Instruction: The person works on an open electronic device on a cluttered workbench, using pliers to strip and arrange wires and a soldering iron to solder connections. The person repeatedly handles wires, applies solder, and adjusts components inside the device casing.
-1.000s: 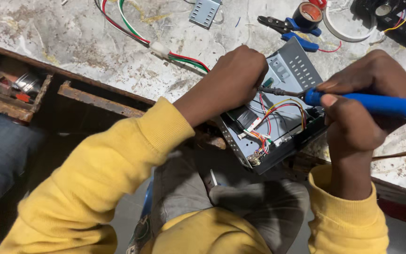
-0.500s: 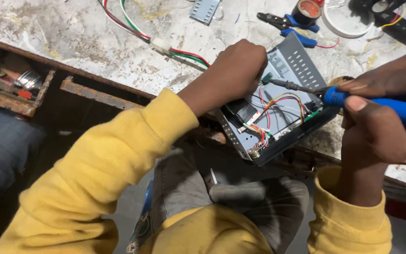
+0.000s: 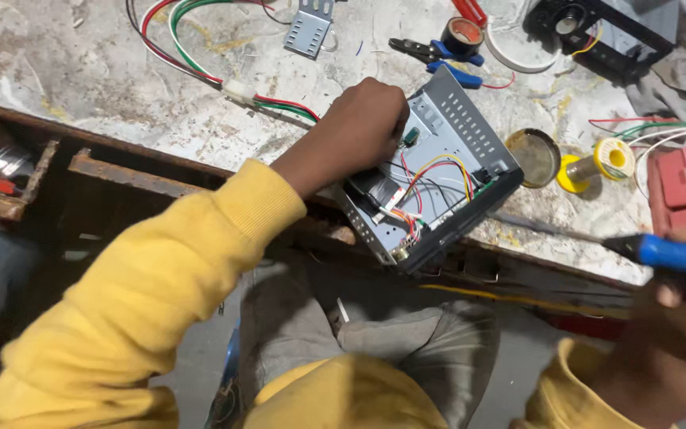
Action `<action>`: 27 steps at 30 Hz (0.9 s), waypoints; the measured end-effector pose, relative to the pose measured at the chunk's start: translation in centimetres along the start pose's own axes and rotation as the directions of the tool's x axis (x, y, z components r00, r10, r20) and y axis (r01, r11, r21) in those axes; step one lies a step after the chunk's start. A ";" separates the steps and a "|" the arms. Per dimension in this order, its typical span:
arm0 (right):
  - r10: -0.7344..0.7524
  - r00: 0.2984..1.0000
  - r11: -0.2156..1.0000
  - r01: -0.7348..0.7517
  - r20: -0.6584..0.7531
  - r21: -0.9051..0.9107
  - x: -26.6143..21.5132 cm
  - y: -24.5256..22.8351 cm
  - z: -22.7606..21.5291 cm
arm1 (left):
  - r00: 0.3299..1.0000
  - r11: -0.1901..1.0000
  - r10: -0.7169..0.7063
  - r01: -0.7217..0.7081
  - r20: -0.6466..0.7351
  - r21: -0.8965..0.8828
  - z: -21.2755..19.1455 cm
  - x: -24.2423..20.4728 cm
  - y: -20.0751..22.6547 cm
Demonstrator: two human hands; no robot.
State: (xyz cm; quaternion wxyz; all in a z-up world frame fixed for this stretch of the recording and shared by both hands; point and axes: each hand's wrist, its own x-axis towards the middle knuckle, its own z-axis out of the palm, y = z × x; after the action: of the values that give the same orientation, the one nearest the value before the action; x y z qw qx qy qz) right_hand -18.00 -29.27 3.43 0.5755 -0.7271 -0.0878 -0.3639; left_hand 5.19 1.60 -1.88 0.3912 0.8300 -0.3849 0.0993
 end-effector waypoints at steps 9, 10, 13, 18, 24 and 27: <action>-0.177 0.979 0.944 0.199 0.103 -0.265 -5.5 1.7 -6.6 | 0.997 0.998 -0.057 0.056 0.049 0.028 0.3 0.3 -0.6; -0.164 0.984 0.943 0.177 0.070 -0.283 -6.0 2.0 -6.8 | 0.995 0.997 -0.071 0.068 0.074 0.042 0.3 0.5 -0.6; -0.031 0.995 0.979 0.011 -0.093 -0.203 -8.0 3.4 -6.1 | 0.987 0.992 -0.107 0.099 0.119 0.072 -0.4 1.1 -0.6; 0.108 0.975 0.969 -0.147 -0.195 -0.197 -9.9 4.8 -6.8 | 0.974 0.992 -0.126 0.126 0.190 0.011 -0.6 0.8 0.0; 0.397 0.853 0.917 -0.356 -0.339 0.179 -9.9 7.6 -6.9 | 0.938 0.976 0.035 -0.106 -0.345 -0.190 -1.5 0.3 -0.5; 0.421 0.807 0.905 -0.403 -0.414 0.136 -10.2 8.6 -6.7 | 0.906 0.937 -0.123 -0.029 -0.405 -0.349 -1.8 -0.2 -0.6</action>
State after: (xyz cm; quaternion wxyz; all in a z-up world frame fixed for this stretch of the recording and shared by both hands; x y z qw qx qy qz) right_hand -23.47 -35.16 -9.16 0.6603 -0.6172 0.1946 -0.3811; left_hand 5.73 3.21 -1.10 0.6071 0.7161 -0.2826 0.1968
